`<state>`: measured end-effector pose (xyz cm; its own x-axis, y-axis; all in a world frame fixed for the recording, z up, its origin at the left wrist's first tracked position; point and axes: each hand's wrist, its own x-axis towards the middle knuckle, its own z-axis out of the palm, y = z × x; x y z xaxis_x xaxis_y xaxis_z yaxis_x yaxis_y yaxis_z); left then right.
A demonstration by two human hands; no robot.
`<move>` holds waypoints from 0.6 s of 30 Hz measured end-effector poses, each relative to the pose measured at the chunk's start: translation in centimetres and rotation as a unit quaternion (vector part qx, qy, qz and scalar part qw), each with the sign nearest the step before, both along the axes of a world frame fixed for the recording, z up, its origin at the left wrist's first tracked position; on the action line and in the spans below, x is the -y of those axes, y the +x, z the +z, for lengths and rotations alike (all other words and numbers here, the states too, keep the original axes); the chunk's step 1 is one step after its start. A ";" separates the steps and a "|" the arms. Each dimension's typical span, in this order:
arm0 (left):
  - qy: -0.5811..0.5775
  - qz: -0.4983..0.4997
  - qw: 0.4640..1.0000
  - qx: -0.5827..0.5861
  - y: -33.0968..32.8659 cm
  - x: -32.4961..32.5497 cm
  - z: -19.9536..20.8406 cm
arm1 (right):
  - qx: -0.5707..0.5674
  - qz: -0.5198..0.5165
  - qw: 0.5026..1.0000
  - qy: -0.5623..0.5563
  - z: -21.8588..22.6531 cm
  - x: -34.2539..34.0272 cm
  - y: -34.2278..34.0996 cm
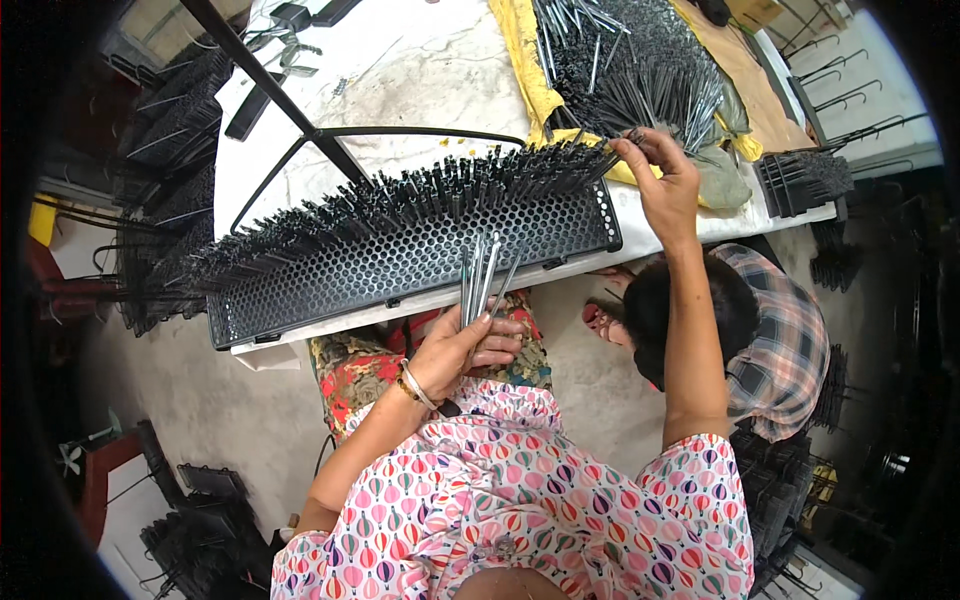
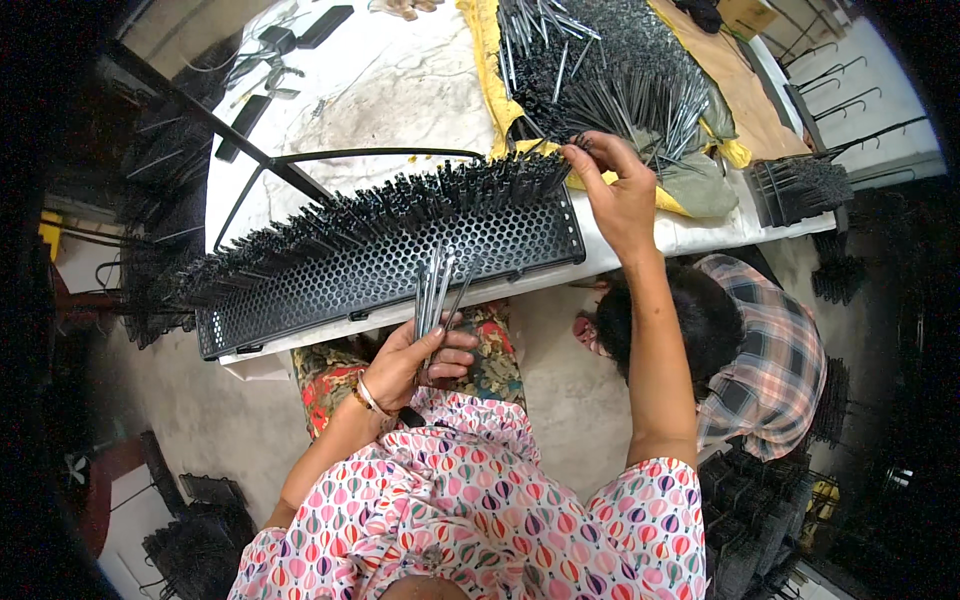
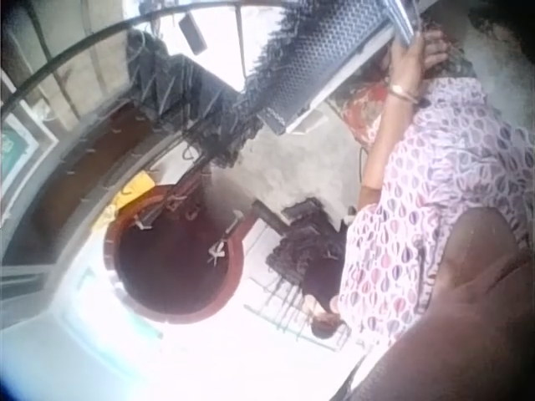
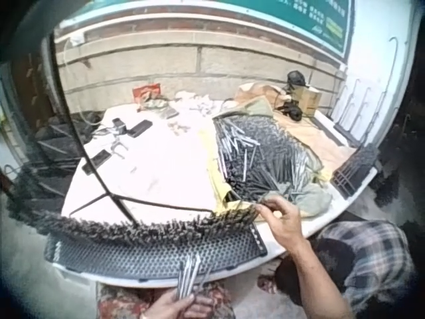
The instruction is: The person inserts small metal pins into a perforated metal sheet by hand, assembling it into a metal frame.
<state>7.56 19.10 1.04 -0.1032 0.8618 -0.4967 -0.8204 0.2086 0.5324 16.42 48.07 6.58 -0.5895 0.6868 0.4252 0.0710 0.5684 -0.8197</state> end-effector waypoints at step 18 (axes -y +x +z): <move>-0.005 -0.006 1.000 0.000 -0.4 0.1 0.5 | -0.026 -0.028 0.999 0.020 -0.1 0.8 0.9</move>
